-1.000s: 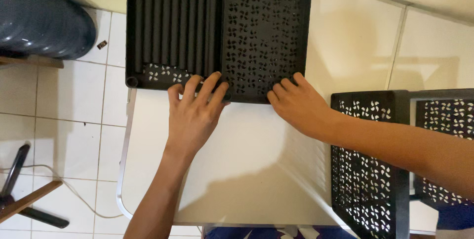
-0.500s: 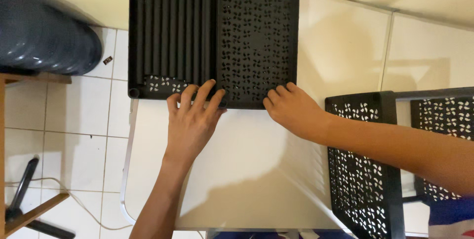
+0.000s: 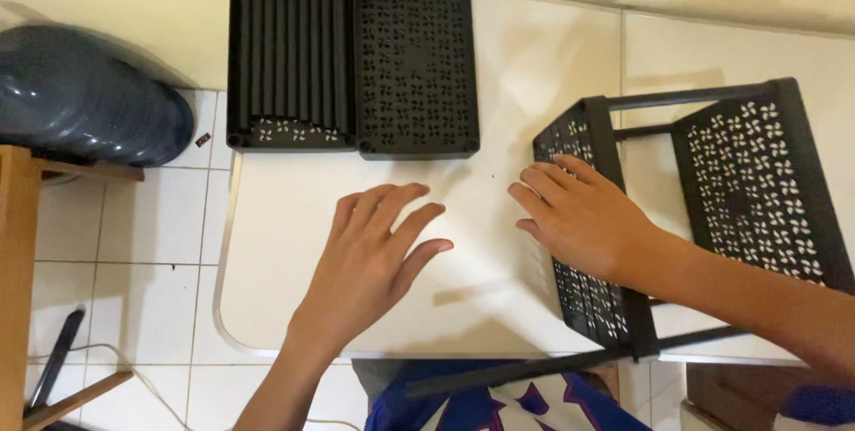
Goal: The person assembles a black plastic rack by inserting cylindrical rods into slots on perforated panels. They repeatedly insert and remove rods to connect the panels, forming a rectangular frame structure on a white table.
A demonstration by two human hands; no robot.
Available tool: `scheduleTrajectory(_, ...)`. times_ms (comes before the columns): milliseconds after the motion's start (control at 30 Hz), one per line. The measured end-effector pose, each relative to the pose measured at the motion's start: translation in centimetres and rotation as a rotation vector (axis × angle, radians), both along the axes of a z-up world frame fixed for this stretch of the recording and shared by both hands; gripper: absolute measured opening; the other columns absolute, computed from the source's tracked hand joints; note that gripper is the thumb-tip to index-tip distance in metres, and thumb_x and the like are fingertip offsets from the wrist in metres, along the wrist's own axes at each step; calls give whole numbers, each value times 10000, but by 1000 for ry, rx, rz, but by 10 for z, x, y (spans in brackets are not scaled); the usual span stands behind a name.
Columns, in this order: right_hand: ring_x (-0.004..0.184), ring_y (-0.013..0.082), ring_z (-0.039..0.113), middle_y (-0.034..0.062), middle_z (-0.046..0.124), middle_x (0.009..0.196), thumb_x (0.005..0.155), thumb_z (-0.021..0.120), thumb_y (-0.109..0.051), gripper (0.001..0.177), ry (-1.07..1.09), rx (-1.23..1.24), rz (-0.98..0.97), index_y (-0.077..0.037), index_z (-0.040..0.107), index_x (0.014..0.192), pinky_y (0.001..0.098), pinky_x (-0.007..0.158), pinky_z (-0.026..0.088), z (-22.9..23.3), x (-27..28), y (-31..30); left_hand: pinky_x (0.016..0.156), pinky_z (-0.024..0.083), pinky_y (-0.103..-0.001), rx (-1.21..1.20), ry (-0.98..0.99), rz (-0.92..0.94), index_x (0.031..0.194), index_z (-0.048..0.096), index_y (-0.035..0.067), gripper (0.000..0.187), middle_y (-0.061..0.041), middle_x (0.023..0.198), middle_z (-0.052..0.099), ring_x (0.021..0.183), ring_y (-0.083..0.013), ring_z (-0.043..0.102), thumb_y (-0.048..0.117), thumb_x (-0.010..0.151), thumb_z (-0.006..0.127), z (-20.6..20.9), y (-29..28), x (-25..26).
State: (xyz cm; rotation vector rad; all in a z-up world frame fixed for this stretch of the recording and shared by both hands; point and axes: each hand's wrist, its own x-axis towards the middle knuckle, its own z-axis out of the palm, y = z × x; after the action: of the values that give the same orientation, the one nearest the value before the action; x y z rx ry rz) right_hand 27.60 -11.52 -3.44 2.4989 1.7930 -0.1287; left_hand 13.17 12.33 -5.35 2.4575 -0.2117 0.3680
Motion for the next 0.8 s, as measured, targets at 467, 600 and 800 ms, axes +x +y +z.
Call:
scheduleTrajectory(467, 1330, 343, 549, 143, 608, 1302, 888, 715, -194, 363, 89, 357, -291, -28, 657, 1206, 488, 1098, 450, 21, -100, -127, 918, 486, -455, 167, -14, -199, 1173, 638, -18, 410, -146, 1170, 626, 1018, -292, 613, 327, 954, 661, 18, -147, -71)
scheduleTrajectory(600, 1339, 386, 560, 159, 605, 1336, 904, 699, -116, 336, 40, 437, -420, -21, 660, 1224, 489, 1074, 478, 0, -122, -138, 808, 486, -385, 98, 27, -202, 1331, 577, -32, 471, -117, 1146, 640, 928, -235, 614, 241, 959, 669, 1, -165, -69)
scheduleTrajectory(800, 979, 364, 665, 187, 664, 1103, 964, 679, -59, 304, 44, 631, -650, 2, 636, 1259, 451, 845, 538, -25, -135, -136, 745, 462, -376, 131, 74, -246, 1271, 590, 31, 332, -66, 934, 614, 820, -219, 577, 198, 1002, 687, -12, -167, -71)
